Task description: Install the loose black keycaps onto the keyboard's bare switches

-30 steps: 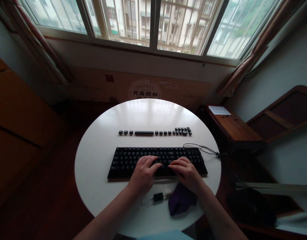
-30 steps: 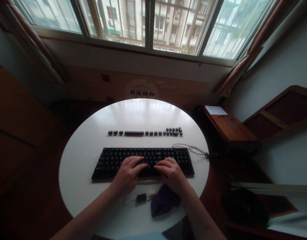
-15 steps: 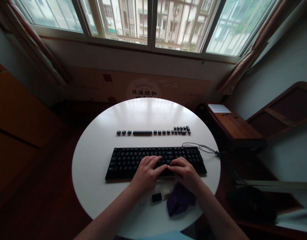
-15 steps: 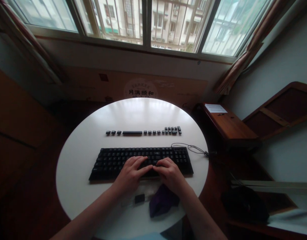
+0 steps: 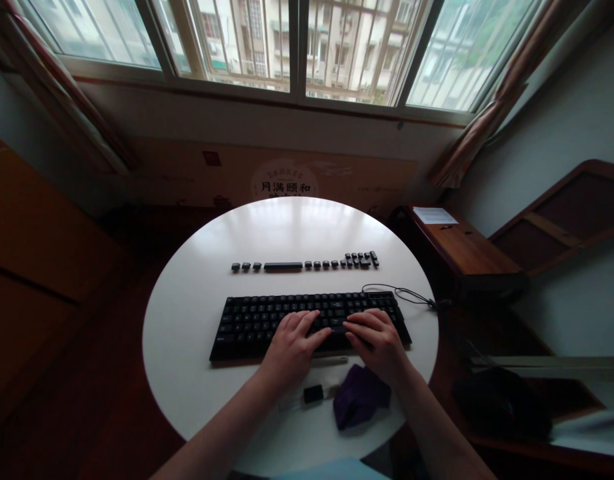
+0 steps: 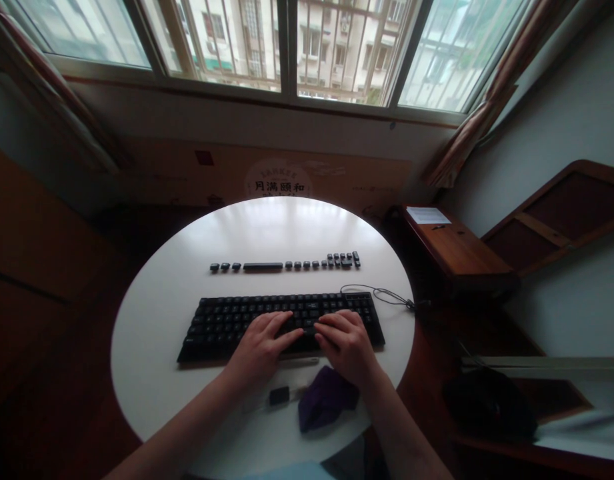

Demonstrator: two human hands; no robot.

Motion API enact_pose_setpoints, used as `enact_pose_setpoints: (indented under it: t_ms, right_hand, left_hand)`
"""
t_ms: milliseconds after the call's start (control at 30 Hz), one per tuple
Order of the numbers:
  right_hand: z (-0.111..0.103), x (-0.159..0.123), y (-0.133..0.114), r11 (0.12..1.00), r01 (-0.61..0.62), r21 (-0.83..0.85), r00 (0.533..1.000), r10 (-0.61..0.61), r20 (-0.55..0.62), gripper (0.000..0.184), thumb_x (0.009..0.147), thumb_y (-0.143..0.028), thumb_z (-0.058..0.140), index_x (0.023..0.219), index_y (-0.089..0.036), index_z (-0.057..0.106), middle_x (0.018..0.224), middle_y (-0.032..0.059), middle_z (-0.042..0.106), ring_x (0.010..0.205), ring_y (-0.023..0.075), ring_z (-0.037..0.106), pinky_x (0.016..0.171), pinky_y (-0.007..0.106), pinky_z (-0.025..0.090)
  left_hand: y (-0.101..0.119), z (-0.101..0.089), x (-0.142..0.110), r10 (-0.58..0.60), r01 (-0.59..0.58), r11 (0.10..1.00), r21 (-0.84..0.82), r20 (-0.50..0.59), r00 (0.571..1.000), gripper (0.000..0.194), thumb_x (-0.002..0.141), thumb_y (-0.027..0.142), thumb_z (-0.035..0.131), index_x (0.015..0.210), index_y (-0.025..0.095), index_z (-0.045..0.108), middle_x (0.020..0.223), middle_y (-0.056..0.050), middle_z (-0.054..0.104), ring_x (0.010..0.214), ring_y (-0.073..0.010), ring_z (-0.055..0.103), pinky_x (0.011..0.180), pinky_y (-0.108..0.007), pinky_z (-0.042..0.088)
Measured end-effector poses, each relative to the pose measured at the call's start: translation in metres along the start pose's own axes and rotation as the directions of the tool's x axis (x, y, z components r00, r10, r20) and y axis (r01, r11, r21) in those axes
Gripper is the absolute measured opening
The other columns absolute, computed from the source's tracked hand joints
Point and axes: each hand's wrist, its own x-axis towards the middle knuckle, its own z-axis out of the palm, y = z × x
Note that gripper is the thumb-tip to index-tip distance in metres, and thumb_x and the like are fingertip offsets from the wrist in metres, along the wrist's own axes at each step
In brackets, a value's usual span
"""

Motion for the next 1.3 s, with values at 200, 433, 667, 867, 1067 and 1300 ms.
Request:
enact_pose_setpoints:
  t_ms: [200, 433, 667, 867, 1067, 1300]
  right_hand:
    - [-0.006, 0.003, -0.001, 0.998, -0.054, -0.017, 0.996, 0.056, 0.076, 0.015, 0.091, -0.021, 0.063, 0.083, -0.024, 0.075, 0.087, 0.0032, 0.071, 0.083, 0.0205, 0.057, 0.080, 0.040, 0.046]
    - [-0.001, 0.004, -0.004, 0.992, -0.110, -0.053, 0.985, 0.116, 0.125, 0.026, 0.091, -0.020, 0.062, 0.065, -0.021, 0.066, 0.077, 0.0017, 0.068, 0.080, 0.0186, 0.053, 0.080, 0.036, 0.041]
    - [0.000, 0.001, -0.004, 0.992, -0.119, -0.038, 0.993, 0.118, -0.022, 0.017, 0.092, -0.021, 0.061, 0.079, -0.021, 0.073, 0.078, 0.0033, 0.066, 0.080, 0.0191, 0.054, 0.081, 0.037, 0.041]
    - [0.003, 0.002, -0.003, 0.995, -0.096, -0.030, 0.995, 0.096, 0.030, 0.013, 0.089, -0.020, 0.063, 0.084, -0.022, 0.075, 0.082, 0.0043, 0.065, 0.084, 0.0205, 0.053, 0.082, 0.038, 0.041]
    - [0.004, 0.003, -0.006, 0.997, -0.059, -0.051, 0.996, 0.062, 0.068, 0.012, 0.090, -0.025, 0.064, 0.093, -0.025, 0.076, 0.089, 0.0050, 0.065, 0.087, 0.0215, 0.053, 0.082, 0.039, 0.040]
    - [0.004, 0.004, -0.010, 0.997, -0.028, -0.072, 0.991, 0.037, 0.126, 0.016, 0.091, -0.031, 0.064, 0.103, -0.028, 0.075, 0.095, 0.0055, 0.064, 0.090, 0.0221, 0.052, 0.083, 0.039, 0.038]
  left_hand:
    - [0.002, -0.001, 0.001, -0.004, 0.004, 1.000, -0.003, 0.024, 1.000, 0.048, 0.083, 0.007, 0.058, 0.124, 0.029, 0.067, 0.135, -0.012, 0.056, 0.122, -0.0299, 0.050, 0.104, -0.051, 0.039]
    - [0.003, 0.002, 0.001, -0.025, 0.026, 1.000, -0.016, 0.041, 0.999, 0.042, 0.085, 0.010, 0.060, 0.119, 0.033, 0.070, 0.133, -0.009, 0.059, 0.122, -0.0298, 0.050, 0.105, -0.053, 0.036]
    - [-0.001, 0.002, -0.001, -0.021, 0.021, 0.999, -0.046, -0.005, 1.000, 0.048, 0.083, 0.004, 0.054, 0.122, 0.028, 0.068, 0.133, -0.010, 0.059, 0.121, -0.0292, 0.052, 0.106, -0.052, 0.038]
    - [-0.005, 0.002, -0.003, -0.011, 0.007, 0.997, -0.079, -0.060, 0.998, 0.048, 0.081, 0.001, 0.051, 0.117, 0.026, 0.070, 0.132, -0.010, 0.059, 0.117, -0.0291, 0.053, 0.102, -0.050, 0.044]
    - [-0.005, 0.002, -0.004, -0.029, 0.018, 0.994, -0.110, -0.101, 0.994, 0.048, 0.081, 0.001, 0.049, 0.117, 0.024, 0.069, 0.132, -0.010, 0.059, 0.119, -0.0284, 0.053, 0.102, -0.049, 0.045]
    - [-0.012, -0.006, -0.007, -0.080, 0.046, 0.982, -0.182, -0.180, 0.980, 0.043, 0.088, 0.003, 0.043, 0.119, 0.022, 0.065, 0.131, -0.010, 0.059, 0.119, -0.0271, 0.054, 0.100, -0.049, 0.047]
